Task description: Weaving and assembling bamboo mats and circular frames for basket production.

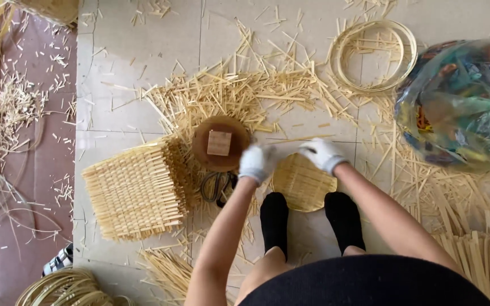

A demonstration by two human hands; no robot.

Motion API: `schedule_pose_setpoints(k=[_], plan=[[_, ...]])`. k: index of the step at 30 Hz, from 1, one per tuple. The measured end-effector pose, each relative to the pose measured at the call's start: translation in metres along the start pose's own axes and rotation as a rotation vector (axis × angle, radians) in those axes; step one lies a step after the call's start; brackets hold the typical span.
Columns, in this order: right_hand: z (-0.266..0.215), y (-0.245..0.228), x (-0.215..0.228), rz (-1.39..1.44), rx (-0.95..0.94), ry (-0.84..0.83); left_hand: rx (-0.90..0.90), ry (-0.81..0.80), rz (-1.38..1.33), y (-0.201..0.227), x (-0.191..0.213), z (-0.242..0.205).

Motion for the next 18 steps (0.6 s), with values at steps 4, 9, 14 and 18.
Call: schedule_pose_setpoints(k=[4, 9, 14, 18], plan=[[0.014, -0.012, -0.010, -0.141, -0.110, -0.174, -0.100, -0.059, -0.301, -0.025, -0.062, 0.016], [0.008, -0.019, -0.017, -0.271, 0.259, 0.119, 0.074, 0.071, -0.347, -0.008, -0.048, -0.006], [-0.001, 0.016, -0.010, -0.454, 0.172, 0.216, -0.032, 0.402, -0.416, -0.009, -0.051, -0.005], [-0.036, 0.050, 0.026, -0.275, -0.042, 0.293, -0.059, 0.375, -0.454, -0.028, -0.071, 0.005]])
Point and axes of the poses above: each hand's wrist, its own z-axis towards the middle knuckle, its own x-axis out of the back of the hand, y = z × x, the point moved 3 cm from there along z, towards the middle knuckle, and after that the axes turned 10 degrees about y, right-handed, at the moved point
